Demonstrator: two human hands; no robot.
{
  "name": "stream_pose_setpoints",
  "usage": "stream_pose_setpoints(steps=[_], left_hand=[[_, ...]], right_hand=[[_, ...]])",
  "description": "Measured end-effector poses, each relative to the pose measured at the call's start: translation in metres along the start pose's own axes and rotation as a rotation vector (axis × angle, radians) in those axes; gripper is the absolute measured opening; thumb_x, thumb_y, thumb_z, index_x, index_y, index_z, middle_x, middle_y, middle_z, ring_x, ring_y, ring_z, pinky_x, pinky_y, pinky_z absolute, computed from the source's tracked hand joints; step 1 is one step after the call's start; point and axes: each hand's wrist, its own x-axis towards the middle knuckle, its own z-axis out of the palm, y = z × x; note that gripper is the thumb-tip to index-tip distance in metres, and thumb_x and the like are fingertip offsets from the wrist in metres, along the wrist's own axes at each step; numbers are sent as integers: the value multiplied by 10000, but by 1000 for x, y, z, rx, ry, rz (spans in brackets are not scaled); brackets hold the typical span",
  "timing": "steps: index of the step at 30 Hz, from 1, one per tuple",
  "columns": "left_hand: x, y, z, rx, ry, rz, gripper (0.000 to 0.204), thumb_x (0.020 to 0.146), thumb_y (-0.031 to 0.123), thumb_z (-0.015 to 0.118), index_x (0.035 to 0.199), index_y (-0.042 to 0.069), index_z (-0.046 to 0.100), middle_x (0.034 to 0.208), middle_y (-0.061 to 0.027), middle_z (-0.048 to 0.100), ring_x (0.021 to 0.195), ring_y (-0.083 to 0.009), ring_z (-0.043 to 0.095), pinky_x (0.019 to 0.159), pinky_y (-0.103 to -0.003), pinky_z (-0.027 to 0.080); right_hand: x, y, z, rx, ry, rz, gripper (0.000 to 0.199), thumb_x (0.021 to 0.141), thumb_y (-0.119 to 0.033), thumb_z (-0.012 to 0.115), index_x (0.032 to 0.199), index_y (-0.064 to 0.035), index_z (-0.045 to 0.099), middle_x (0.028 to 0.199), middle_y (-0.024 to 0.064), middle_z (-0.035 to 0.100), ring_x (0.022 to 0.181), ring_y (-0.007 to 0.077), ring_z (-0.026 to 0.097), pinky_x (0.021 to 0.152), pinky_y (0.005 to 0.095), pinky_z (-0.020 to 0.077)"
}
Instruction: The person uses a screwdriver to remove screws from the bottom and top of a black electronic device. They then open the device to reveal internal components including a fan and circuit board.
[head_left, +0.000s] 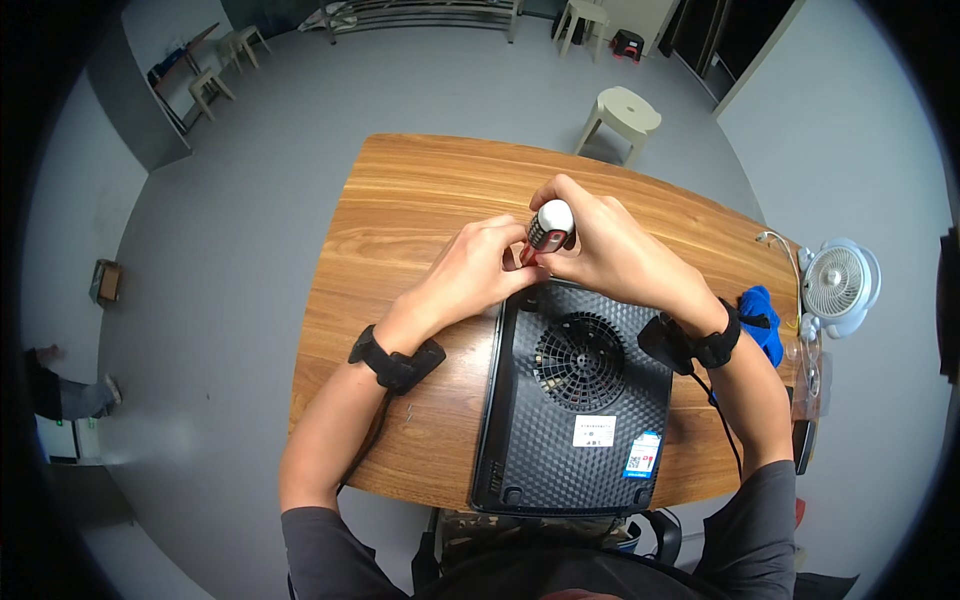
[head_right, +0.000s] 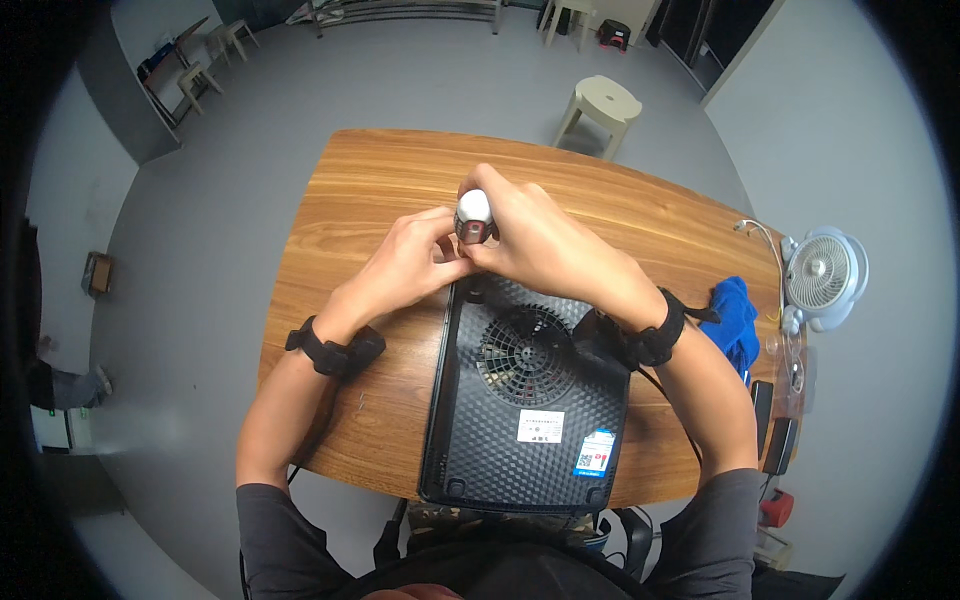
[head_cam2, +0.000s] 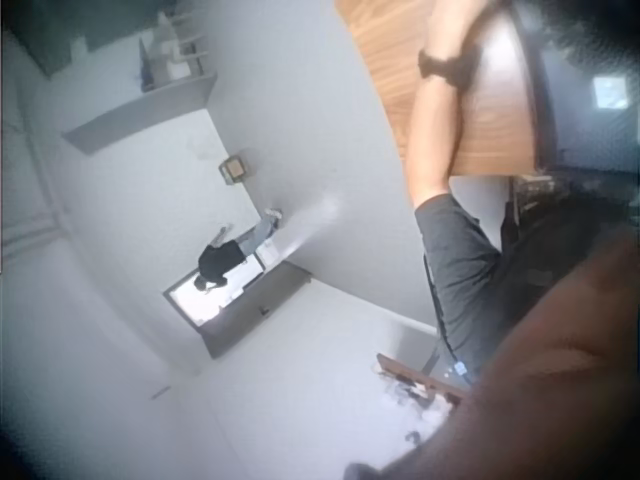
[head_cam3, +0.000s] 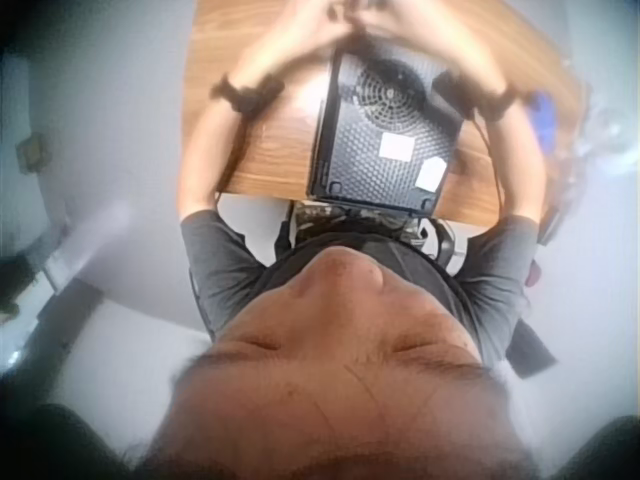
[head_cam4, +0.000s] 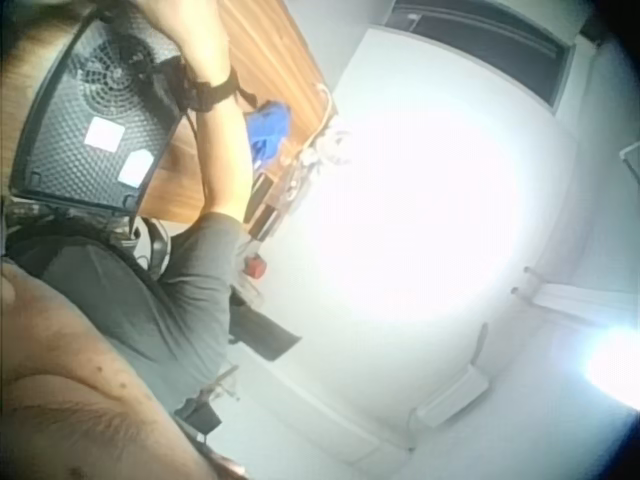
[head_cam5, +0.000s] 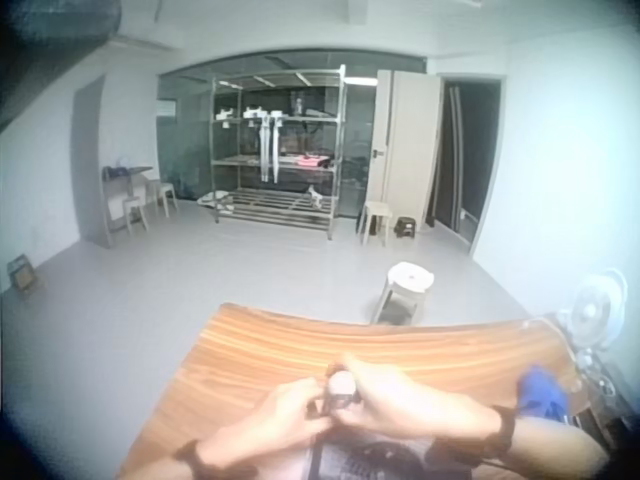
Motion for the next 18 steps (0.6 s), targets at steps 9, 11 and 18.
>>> stream_pose_setpoints(steps=[9, 11, 18], left_hand=[[-2, -2, 3, -89, 56, -110, 273, 810, 154, 839, 941, -22, 676, 829, -133, 718, 724, -254, 682, 683, -385, 538], [-2, -3, 1, -28, 35, -127, 297, 802, 162, 852, 961, -18, 676, 821, -122, 709, 725, -247, 676, 686, -383, 540], [0, 3, -9, -34, -86, -64, 225, 807, 67, 805, 974, -5, 672, 837, -85, 693, 738, -173, 660, 693, -345, 539]], right_hand=[[2, -3, 7, -115, 88, -56, 398, 820, -130, 826, 1093, 13, 573, 947, 196, 698, 889, 341, 705, 771, 415, 557], [2, -5, 8, -100, 55, -6, 403, 809, -123, 836, 1098, 2, 584, 962, 171, 704, 904, 315, 710, 790, 398, 561], [-2, -1, -2, -92, -36, -50, 393, 812, -105, 821, 1106, 11, 587, 961, 174, 708, 919, 338, 706, 798, 411, 564]])
